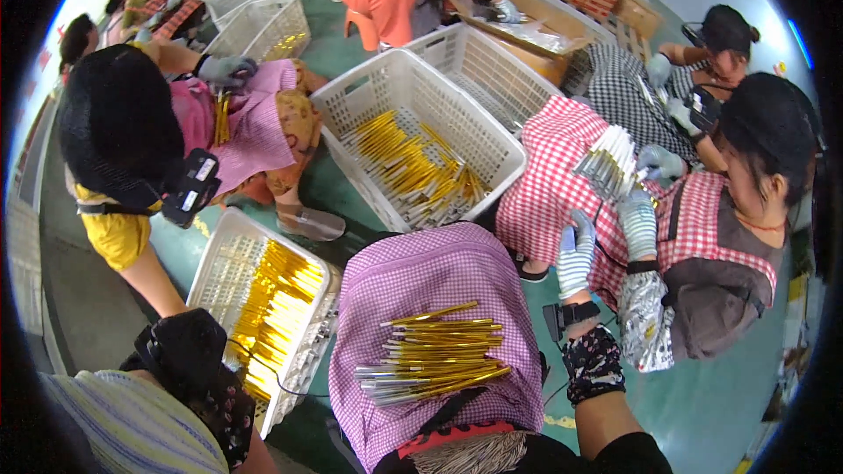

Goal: Sorting and arranging small gold-colored cylindrical components into bundles.

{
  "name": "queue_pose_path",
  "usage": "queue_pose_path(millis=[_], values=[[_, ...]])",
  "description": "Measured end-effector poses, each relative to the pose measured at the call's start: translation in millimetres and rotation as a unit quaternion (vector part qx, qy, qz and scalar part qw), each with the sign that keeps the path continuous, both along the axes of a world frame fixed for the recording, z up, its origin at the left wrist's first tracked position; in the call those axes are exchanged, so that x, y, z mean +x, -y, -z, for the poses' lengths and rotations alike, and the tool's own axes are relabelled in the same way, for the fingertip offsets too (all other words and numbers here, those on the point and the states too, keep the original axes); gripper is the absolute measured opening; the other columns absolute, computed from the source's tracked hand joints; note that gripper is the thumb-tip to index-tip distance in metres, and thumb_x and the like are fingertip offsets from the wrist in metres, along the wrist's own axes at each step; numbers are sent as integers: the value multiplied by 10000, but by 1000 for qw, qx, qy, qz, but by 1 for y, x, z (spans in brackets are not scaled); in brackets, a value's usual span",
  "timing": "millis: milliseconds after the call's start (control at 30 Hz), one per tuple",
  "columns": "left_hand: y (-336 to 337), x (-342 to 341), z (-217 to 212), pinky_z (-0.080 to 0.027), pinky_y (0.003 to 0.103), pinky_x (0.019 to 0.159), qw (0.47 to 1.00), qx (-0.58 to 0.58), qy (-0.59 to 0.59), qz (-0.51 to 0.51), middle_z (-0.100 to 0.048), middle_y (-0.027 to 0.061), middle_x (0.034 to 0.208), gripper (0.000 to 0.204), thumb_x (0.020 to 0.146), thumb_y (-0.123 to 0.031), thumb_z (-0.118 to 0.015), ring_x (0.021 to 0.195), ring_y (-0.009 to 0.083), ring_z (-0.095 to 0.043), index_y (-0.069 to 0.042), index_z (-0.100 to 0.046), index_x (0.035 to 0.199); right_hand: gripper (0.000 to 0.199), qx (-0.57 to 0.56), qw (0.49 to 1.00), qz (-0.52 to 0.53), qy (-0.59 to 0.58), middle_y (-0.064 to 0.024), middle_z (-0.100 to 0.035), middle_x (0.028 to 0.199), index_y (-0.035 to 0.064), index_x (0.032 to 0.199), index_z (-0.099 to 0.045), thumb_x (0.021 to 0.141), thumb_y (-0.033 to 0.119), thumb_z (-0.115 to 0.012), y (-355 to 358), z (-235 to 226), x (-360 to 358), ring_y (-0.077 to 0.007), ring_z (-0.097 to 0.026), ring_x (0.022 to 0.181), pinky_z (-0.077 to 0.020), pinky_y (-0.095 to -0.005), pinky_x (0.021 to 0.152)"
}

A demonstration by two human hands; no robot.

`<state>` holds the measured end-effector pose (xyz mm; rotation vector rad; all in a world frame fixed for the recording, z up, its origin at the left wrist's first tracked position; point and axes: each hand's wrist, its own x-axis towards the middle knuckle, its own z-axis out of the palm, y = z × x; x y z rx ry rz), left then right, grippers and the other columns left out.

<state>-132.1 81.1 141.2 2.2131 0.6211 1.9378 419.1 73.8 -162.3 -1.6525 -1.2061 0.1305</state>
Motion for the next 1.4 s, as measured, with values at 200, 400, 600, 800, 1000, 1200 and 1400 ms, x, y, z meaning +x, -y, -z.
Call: queue_pose_path(millis=[200,400,600,800,1000,1200,1400], values=[[1,18,13,-399,419,993,998,2,56,30,-645,118,988,457,883,-388,-585,1059,252,-568,42,-611,1035,281,-3,991,-23,131,-139,-574,1210,8,1225,-564,954,64,-512,-10,-8,-26,-260,-532,1128,-409,-365,1019],[19,36,30,-401,416,986,989,-26,130,68,-649,105,966,433,875,-375,-596,1055,244,-567,33,-618,1016,315,-24,999,-33,3,-197,-545,1253,-18,1206,-576,927,103,-494,-17,-22,-38,-331,-502,1193,-381,-423,1058],[41,27,24,-402,413,979,987,-37,135,79,-653,92,944,409,867,-363,-608,1050,236,-565,24,-625,998,327,-30,992,-64,-104,-150,-531,1275,-8,1260,-548,959,95,-472,3,-38,-49,-257,-510,1192,-392,-382,1043],[49,98,33,-500,356,685,953,-104,-189,-213,-658,80,847,193,725,-73,-676,754,228,-629,-13,-651,907,302,-53,970,-177,-159,-119,-615,1201,-7,1262,-544,982,91,-486,12,-76,-78,-185,-590,1044,-468,-306,923],[59,113,131,-520,376,703,842,-345,-415,-1,-675,98,907,210,743,-146,-744,805,292,-659,-70,-681,928,213,-103,911,-391,-74,-142,-692,1042,-19,1124,-631,938,60,-565,33,-106,-126,-229,-676,955,-529,-313,846],[81,113,177,-511,399,823,822,-359,-439,55,-657,96,983,216,760,-174,-718,983,289,-636,-68,-687,947,241,-220,827,-486,176,-114,-698,978,78,1043,-698,897,252,-617,71,-106,-164,-280,-684,841,-541,-388,750],[79,111,183,-500,400,799,804,-346,-484,-12,-649,84,956,206,803,-233,-679,936,282,-628,-78,-691,938,251,-127,834,-448,297,-84,-682,997,97,1037,-704,886,275,-612,62,-97,-166,-259,-659,860,-522,-401,741]])
